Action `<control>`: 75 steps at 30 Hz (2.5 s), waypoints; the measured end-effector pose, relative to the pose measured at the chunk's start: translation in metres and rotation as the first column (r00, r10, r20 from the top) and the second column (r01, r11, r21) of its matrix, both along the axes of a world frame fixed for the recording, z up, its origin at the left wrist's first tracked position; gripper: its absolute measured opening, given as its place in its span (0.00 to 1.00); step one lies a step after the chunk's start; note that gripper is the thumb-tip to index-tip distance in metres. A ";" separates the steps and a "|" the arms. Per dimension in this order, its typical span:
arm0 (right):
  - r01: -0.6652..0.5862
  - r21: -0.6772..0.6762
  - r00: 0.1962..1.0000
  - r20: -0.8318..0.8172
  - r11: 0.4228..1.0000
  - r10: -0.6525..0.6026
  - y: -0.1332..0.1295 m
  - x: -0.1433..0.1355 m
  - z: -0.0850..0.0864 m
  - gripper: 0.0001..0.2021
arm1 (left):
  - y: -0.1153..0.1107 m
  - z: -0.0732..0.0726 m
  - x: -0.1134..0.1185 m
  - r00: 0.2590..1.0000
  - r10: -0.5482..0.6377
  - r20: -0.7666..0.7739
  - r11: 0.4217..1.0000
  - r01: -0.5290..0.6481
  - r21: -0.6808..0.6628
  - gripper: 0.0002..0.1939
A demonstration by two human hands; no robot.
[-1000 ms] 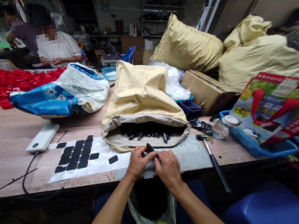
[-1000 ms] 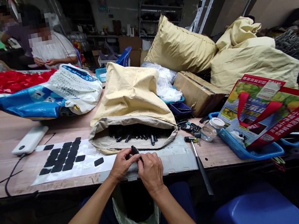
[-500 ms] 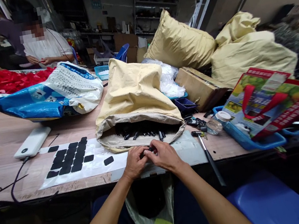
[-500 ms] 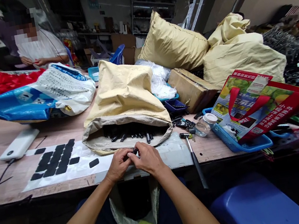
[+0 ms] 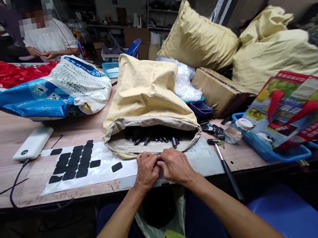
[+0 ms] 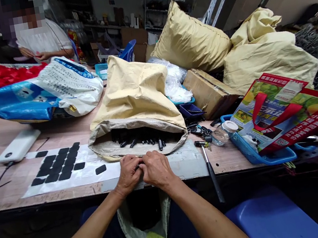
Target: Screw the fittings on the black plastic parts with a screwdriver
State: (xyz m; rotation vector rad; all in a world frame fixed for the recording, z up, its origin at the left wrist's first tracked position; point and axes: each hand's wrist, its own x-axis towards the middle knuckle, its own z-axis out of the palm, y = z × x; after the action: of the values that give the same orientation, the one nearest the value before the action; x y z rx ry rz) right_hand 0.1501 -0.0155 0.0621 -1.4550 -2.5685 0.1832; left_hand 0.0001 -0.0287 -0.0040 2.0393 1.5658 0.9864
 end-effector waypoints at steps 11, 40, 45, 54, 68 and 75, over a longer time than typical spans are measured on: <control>0.002 -0.181 0.950 -0.306 0.984 -0.058 0.000 0.030 -0.009 0.10 | 0.001 0.002 0.001 0.999 0.010 0.047 1.000 -0.010 0.002 0.08; -0.051 -0.311 0.708 -0.682 0.949 -0.186 -0.002 0.051 -0.049 0.14 | 0.005 0.006 -0.006 0.988 -0.147 -0.052 0.984 0.140 -0.107 0.24; -0.076 -0.182 0.784 -0.618 0.980 -0.054 -0.007 0.047 -0.050 0.14 | 0.005 0.005 -0.005 0.964 -0.231 -0.130 0.971 0.219 -0.098 0.24; -0.081 -0.091 0.800 -0.599 0.993 0.011 -0.006 0.045 -0.057 0.08 | 0.002 0.004 -0.008 0.972 -0.234 -0.029 0.970 0.231 -0.074 0.21; -0.109 0.024 0.922 -0.372 0.994 0.110 -0.008 0.044 -0.062 0.08 | 0.003 0.006 -0.003 0.970 -0.214 -0.117 0.974 0.203 -0.101 0.21; -0.078 0.086 0.945 -0.312 0.993 0.101 -0.007 0.044 -0.067 0.15 | 0.007 0.002 0.000 0.963 -0.212 -0.168 0.975 0.196 -0.109 0.21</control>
State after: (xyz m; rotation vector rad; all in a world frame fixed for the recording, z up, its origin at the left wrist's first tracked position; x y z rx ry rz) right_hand 0.1937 -0.0220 -0.0052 -1.1749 -2.3541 0.3056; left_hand 0.0000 -0.0222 -0.0021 2.2226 1.4197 0.6597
